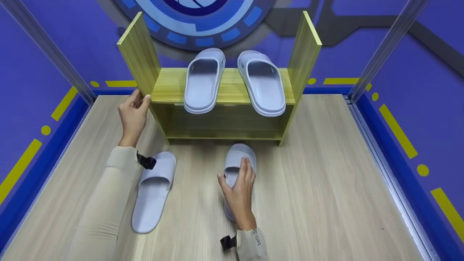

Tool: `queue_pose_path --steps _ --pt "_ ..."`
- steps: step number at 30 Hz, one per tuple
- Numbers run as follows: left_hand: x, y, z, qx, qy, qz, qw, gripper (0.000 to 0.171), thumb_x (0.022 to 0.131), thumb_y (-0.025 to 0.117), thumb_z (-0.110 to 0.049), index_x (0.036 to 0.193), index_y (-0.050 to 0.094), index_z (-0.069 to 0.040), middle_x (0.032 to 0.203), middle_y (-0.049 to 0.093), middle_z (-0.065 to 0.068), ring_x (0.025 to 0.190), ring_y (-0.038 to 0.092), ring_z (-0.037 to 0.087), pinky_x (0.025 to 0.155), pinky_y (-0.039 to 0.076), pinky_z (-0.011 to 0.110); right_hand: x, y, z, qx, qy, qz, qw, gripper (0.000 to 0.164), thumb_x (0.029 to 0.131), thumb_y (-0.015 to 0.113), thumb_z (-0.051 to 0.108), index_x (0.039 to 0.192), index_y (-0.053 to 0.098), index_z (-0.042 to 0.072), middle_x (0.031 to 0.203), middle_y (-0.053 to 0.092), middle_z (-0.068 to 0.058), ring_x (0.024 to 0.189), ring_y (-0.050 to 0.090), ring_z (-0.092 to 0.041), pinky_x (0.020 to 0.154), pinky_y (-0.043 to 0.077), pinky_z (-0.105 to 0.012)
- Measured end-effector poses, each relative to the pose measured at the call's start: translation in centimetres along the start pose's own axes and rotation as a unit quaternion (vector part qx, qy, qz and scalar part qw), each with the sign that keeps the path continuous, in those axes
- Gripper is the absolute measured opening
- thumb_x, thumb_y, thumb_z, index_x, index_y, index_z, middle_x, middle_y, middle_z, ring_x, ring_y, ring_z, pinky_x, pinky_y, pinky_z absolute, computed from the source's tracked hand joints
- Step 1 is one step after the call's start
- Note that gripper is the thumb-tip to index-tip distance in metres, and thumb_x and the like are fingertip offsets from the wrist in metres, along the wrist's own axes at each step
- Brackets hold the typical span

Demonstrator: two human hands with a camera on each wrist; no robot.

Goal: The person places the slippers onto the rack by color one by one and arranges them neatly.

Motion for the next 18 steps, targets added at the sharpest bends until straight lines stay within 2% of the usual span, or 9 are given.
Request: queue_pose_path --steps 7,14,18 --pt "0.1 -0.1 0.4 -0.015 -0.012 -0.008 0.9998 0.034 0.091 0.066 -0.009 0.123 0.064 0.001 0.116 0.068 0.018 0.100 0.067 0.022 0.083 0.057 0.030 -1.6 0.0 -1.1 -0.028 -0.020 -0.019 0.999 0.094 0.073 0.082 0.015 0.143 0.027 -0.014 0.146 0.028 -0.035 0.131 0.024 -0.051 0.106 0.024 -0.064" --pt "0.0 0.0 0.1 -0.012 -0.004 -0.003 0.9999 0.035 0.091 0.065 -0.009 0.124 0.063 0.003 0.117 0.067 0.019 0.101 0.067 0.022 0.083 0.057 0.026 -2.8 0.3 -2.0 -0.054 0.007 -0.007 0.998 0.095 0.072 0.082 0.017 0.142 0.027 -0.015 0.145 0.026 -0.037 0.131 0.024 -0.054 0.104 0.024 -0.067" --pt "0.0 0.1 0.1 -0.010 -0.005 -0.003 0.9999 0.035 0.091 0.065 -0.009 0.124 0.063 0.002 0.117 0.068 0.018 0.100 0.067 0.020 0.082 0.056 0.025 -3.2 0.3 -2.6 -0.072 0.036 0.005 0.997 0.098 0.072 0.082 0.021 0.143 0.025 -0.014 0.146 0.024 -0.037 0.132 0.023 -0.054 0.104 0.024 -0.068"
Point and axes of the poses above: each hand's wrist, its own x-axis towards the middle knuckle, its own y-axis out of the palm, z = x × y, the point moved 9 cm from there along x, towards the middle knuckle
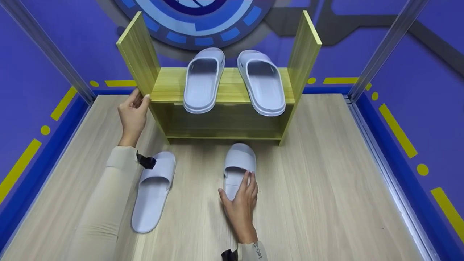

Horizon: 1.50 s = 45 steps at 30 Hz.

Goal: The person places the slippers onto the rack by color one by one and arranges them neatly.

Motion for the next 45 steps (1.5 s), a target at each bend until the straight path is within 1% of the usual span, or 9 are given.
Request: queue_pose_path --steps 6,13,19,28,30,34,37,41,45 --pt "0.0 0.1 0.3 -0.007 -0.006 0.005 0.9999 0.035 0.092 0.065 -0.010 0.125 0.063 -0.001 0.119 0.067 0.016 0.104 0.067 0.020 0.086 0.056 0.032 -0.6 0.3 -1.3 -0.016 0.042 0.029 0.999 0.102 0.073 0.083 0.022 0.145 0.020 -0.014 0.148 0.019 -0.037 0.133 0.021 -0.055 0.104 0.027 -0.068" --pt "0.0 0.0 0.2 -0.001 -0.002 0.004 1.0000 0.036 0.092 0.065 -0.011 0.125 0.063 0.000 0.119 0.067 0.017 0.101 0.067 0.018 0.083 0.057 0.030 -1.3 0.7 -2.4 -0.014 0.066 0.056 0.996 0.106 0.072 0.083 0.020 0.145 0.016 -0.017 0.149 0.014 -0.039 0.134 0.018 -0.056 0.107 0.026 -0.068" --pt "0.0 0.0 0.0 0.004 0.001 0.002 1.0000 0.035 0.092 0.065 -0.011 0.124 0.063 0.001 0.118 0.067 0.017 0.099 0.067 0.019 0.081 0.057 0.025 -1.6 1.0 -2.8 -0.031 0.081 0.068 0.994 0.113 0.068 0.087 0.024 0.144 0.015 -0.019 0.148 0.016 -0.040 0.134 0.019 -0.056 0.109 0.025 -0.065" --pt "-0.1 0.1 0.0 -0.003 -0.003 0.006 1.0000 0.036 0.092 0.065 -0.011 0.125 0.062 0.001 0.121 0.066 0.017 0.103 0.066 0.019 0.084 0.056 0.029 -1.8 1.1 -2.9 -0.053 0.065 0.056 0.995 0.117 0.063 0.089 0.027 0.142 0.017 -0.021 0.148 0.019 -0.041 0.133 0.021 -0.056 0.109 0.026 -0.064" --pt "-0.1 0.1 0.0 -0.001 0.000 0.003 1.0000 0.036 0.091 0.065 -0.011 0.125 0.063 0.002 0.120 0.066 0.017 0.102 0.067 0.019 0.083 0.056 0.025 -1.9 1.2 -2.9 -0.053 0.066 0.059 0.995 0.118 0.063 0.089 0.028 0.142 0.017 -0.021 0.148 0.018 -0.041 0.133 0.020 -0.056 0.109 0.026 -0.064" --pt "-0.1 0.1 -0.2 0.003 0.010 0.000 0.9999 0.033 0.091 0.066 -0.010 0.122 0.064 0.002 0.114 0.069 0.017 0.092 0.066 0.018 0.074 0.053 0.015 -2.0 1.1 -2.9 -0.060 0.067 0.064 0.994 0.119 0.062 0.090 0.029 0.141 0.018 -0.023 0.147 0.018 -0.042 0.133 0.019 -0.056 0.108 0.027 -0.065" --pt "-0.1 0.0 -0.2 0.007 0.014 -0.004 0.9999 0.033 0.090 0.066 -0.009 0.121 0.065 0.003 0.112 0.070 0.018 0.089 0.066 0.017 0.072 0.051 0.012 -2.0 1.0 -2.8 -0.067 0.061 0.058 0.994 0.116 0.062 0.090 0.027 0.140 0.021 -0.023 0.145 0.022 -0.042 0.131 0.021 -0.056 0.107 0.029 -0.065" --pt "0.0 -0.1 0.1 0.014 0.006 -0.010 0.9998 0.032 0.090 0.066 -0.008 0.120 0.065 0.003 0.112 0.069 0.018 0.093 0.067 0.019 0.074 0.052 0.014 -1.9 0.9 -2.7 -0.071 0.056 0.049 0.995 0.111 0.062 0.089 0.024 0.139 0.025 -0.023 0.143 0.026 -0.041 0.130 0.025 -0.055 0.107 0.030 -0.064" --pt "0.1 0.0 0.3 0.010 -0.004 -0.011 0.9999 0.033 0.089 0.067 -0.007 0.121 0.065 0.003 0.114 0.068 0.019 0.097 0.067 0.022 0.077 0.055 0.021 -1.8 0.6 -2.9 -0.070 0.056 0.043 0.995 0.108 0.061 0.088 0.023 0.139 0.027 -0.021 0.143 0.029 -0.039 0.128 0.027 -0.054 0.105 0.031 -0.063"
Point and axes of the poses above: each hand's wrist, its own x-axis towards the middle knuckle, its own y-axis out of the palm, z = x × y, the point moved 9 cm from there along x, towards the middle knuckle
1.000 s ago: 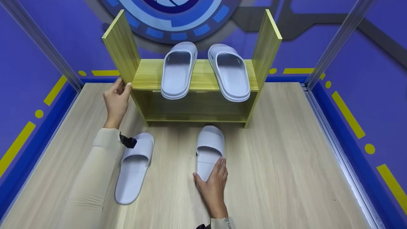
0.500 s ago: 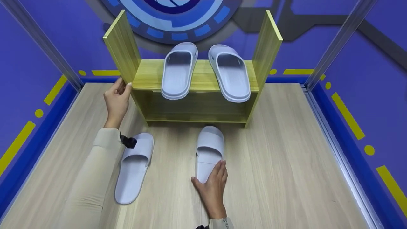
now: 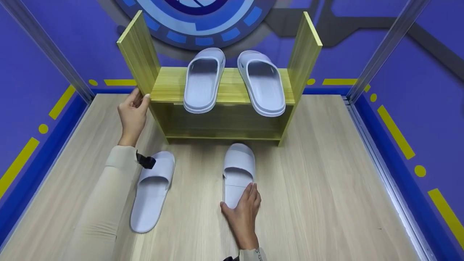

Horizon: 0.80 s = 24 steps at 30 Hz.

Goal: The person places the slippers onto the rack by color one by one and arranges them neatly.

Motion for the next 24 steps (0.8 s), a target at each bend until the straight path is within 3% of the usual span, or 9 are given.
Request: queue_pose_path --steps 5,13,19,24 --pt "0.03 0.08 0.22 -0.007 -0.006 -0.001 1.0000 0.034 0.089 0.067 -0.005 0.121 0.064 0.005 0.117 0.067 0.021 0.101 0.067 0.025 0.081 0.057 0.030 0.03 -0.16 -0.20 0.001 0.006 -0.004 1.000 0.108 0.060 0.088 0.022 0.139 0.028 -0.021 0.143 0.031 -0.039 0.127 0.030 -0.053 0.104 0.034 -0.063" --pt "-0.09 -0.04 -0.06 -0.009 -0.003 0.003 1.0000 0.035 0.090 0.066 -0.008 0.122 0.063 0.004 0.117 0.067 0.019 0.100 0.067 0.022 0.082 0.056 0.024 -0.03 -0.02 -0.21 0.025 0.004 -0.002 1.000 0.108 0.060 0.088 0.020 0.139 0.028 -0.021 0.143 0.031 -0.039 0.126 0.030 -0.052 0.104 0.035 -0.062" --pt "-0.17 0.01 -0.41 -0.014 0.010 0.014 0.9997 0.036 0.091 0.064 -0.009 0.125 0.061 0.003 0.121 0.065 0.019 0.107 0.066 0.022 0.087 0.056 0.032 -0.07 -0.20 -0.18 0.040 -0.002 -0.006 0.999 0.107 0.059 0.086 0.020 0.138 0.028 -0.022 0.142 0.032 -0.039 0.126 0.030 -0.051 0.105 0.034 -0.062" --pt "-0.21 0.03 -0.39 -0.019 0.003 0.011 0.9998 0.036 0.090 0.065 -0.007 0.124 0.062 0.003 0.120 0.066 0.019 0.106 0.066 0.023 0.087 0.056 0.034 0.05 -0.35 -0.46 0.048 0.005 -0.002 0.999 0.108 0.059 0.087 0.020 0.139 0.028 -0.022 0.143 0.032 -0.038 0.127 0.030 -0.049 0.106 0.034 -0.061"
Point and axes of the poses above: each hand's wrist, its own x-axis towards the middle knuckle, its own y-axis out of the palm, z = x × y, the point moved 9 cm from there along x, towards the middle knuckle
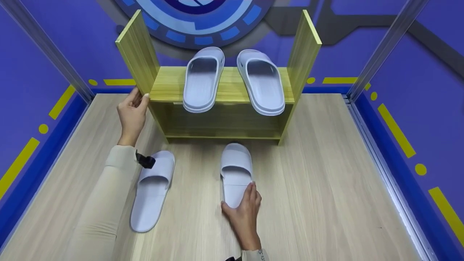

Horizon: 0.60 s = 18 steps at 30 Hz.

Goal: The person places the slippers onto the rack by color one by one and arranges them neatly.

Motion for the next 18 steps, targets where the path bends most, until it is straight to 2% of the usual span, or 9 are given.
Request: queue_pose_path --steps 7,12,18 --pt "0.1 0.0 0.3 0.002 -0.014 -0.004 0.9999 0.035 0.090 0.066 -0.007 0.124 0.063 0.003 0.121 0.065 0.019 0.106 0.066 0.024 0.086 0.056 0.034 -0.1 -0.4 0.1 0.007 -0.004 0.000 1.000 0.107 0.059 0.088 0.019 0.139 0.029 -0.021 0.145 0.032 -0.037 0.129 0.029 -0.049 0.107 0.033 -0.061" --pt "0.1 0.0 0.2 0.005 -0.008 -0.003 0.9999 0.035 0.090 0.066 -0.008 0.123 0.063 0.003 0.120 0.066 0.019 0.105 0.066 0.022 0.086 0.056 0.029 -0.1 -0.7 0.5 0.004 -0.011 0.002 1.000 0.105 0.059 0.088 0.020 0.139 0.031 -0.020 0.146 0.031 -0.035 0.129 0.028 -0.049 0.106 0.034 -0.061" --pt "0.1 -0.1 0.1 -0.001 -0.004 -0.002 1.0000 0.037 0.091 0.065 -0.008 0.125 0.061 0.004 0.123 0.063 0.020 0.108 0.065 0.024 0.088 0.055 0.032 -0.2 -1.4 1.1 0.011 -0.029 -0.017 0.999 0.103 0.059 0.086 0.019 0.138 0.033 -0.020 0.145 0.032 -0.035 0.127 0.029 -0.049 0.103 0.034 -0.063"
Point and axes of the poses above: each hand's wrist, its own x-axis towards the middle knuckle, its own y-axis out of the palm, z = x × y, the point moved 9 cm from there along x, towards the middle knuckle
